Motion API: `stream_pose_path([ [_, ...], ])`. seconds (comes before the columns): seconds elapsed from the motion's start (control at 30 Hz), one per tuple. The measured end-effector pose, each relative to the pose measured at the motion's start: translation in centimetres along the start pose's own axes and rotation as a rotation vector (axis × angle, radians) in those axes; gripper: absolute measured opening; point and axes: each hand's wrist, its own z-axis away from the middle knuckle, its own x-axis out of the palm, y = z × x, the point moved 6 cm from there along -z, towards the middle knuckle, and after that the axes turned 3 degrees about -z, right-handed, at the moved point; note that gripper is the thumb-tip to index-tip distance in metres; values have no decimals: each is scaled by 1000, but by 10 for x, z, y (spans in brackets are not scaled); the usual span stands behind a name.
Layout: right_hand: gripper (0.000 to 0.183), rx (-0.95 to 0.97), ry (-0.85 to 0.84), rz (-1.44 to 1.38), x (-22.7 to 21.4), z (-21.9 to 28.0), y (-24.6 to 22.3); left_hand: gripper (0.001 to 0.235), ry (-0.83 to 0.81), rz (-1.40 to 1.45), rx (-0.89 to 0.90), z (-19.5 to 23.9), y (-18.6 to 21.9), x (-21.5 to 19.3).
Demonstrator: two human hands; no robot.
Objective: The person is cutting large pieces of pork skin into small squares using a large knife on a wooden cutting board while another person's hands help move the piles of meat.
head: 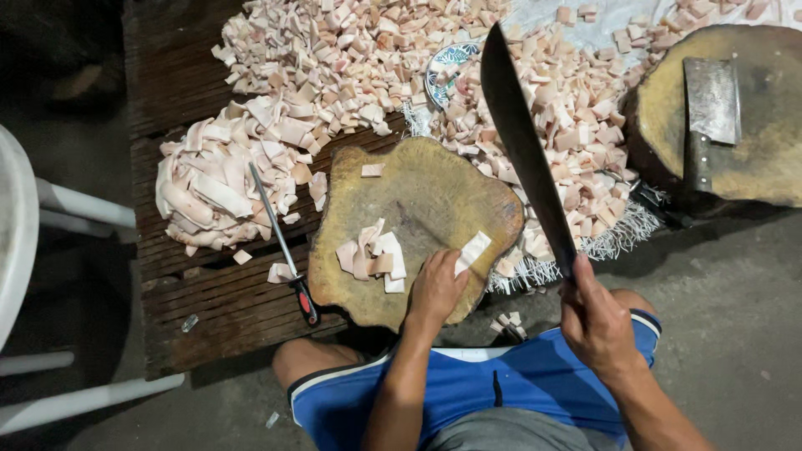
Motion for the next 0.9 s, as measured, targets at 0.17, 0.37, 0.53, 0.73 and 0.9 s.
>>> stream_pose_path([
  [0.17,83,138,-558,179,53,24,22,33,13,-64,-50,3,2,3],
  [0.37,80,241,-462,14,36,15,32,35,37,-96,-80,-3,9,5],
  [0.53,71,43,-153,-62,-3,11,8,39,113,8,-40,2,17,-1],
  [0.73,86,198,-644,160,50,24,15,32,12,-22,-139,1,11,6],
  [0.9,81,195,-521,35,31,5,18,33,47,-35,-139,-3,9,8],
])
